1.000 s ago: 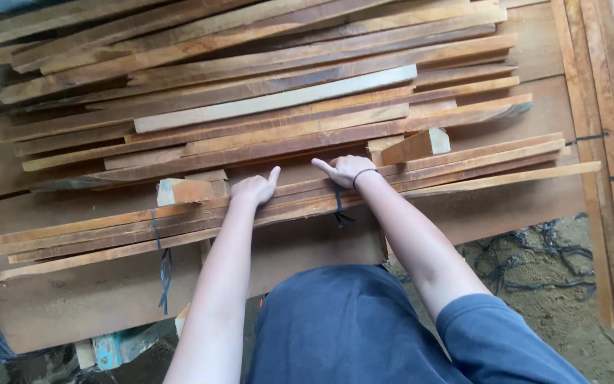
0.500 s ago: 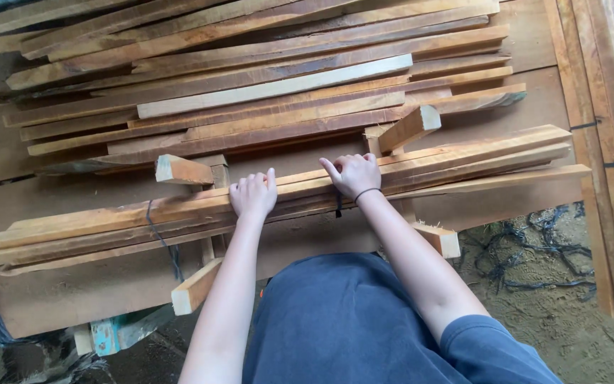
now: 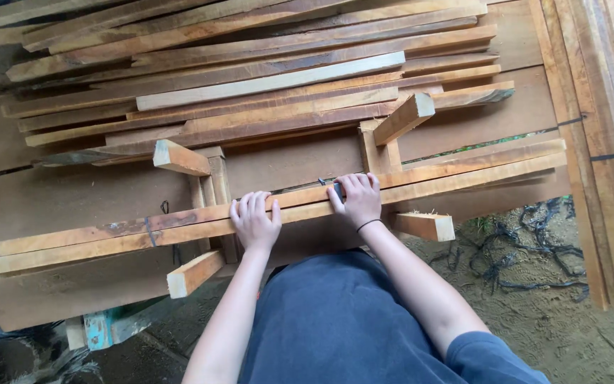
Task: The person ties a bundle of wooden planks together using a black strap. They then pick up the tied bundle and place it on a nearby stack. Finally, the person arranges several loose wooden planks on a wooden workbench, aligning them in a row.
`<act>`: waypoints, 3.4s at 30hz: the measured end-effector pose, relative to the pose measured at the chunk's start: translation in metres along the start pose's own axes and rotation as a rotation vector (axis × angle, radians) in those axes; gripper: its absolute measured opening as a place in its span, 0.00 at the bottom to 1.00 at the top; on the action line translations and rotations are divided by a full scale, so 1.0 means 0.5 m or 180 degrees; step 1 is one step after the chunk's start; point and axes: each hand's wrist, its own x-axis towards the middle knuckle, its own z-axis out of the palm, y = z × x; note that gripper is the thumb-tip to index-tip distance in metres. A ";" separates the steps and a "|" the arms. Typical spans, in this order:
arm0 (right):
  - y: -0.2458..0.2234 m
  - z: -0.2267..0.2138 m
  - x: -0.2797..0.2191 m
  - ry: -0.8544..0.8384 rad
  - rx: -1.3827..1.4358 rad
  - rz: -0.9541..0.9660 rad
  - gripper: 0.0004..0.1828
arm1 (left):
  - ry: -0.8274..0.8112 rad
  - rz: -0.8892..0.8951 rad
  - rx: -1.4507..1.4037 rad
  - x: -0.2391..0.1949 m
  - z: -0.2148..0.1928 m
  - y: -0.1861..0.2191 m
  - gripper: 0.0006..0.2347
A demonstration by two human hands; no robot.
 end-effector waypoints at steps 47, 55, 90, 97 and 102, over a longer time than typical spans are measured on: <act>-0.141 -0.123 0.221 -0.1132 -0.0256 -0.1027 0.63 | 0.0175 -0.4939 -0.6630 0.108 -0.114 0.121 0.30; -0.129 -0.128 0.237 -0.0683 -0.0072 -0.0978 0.60 | 0.0045 -0.4824 -0.6493 0.138 -0.117 0.136 0.28; 0.011 -0.059 0.428 -0.4410 0.0409 0.1309 0.63 | 0.0974 -0.5724 -0.6101 0.012 0.053 -0.096 0.35; -0.018 -0.111 0.480 -0.5015 0.0614 0.1203 0.59 | 0.0904 -0.5481 -0.6108 0.051 0.061 -0.079 0.36; -0.004 -0.118 0.441 -0.5097 0.0496 0.0992 0.66 | 0.0853 -0.5283 -0.6121 0.035 0.044 -0.067 0.37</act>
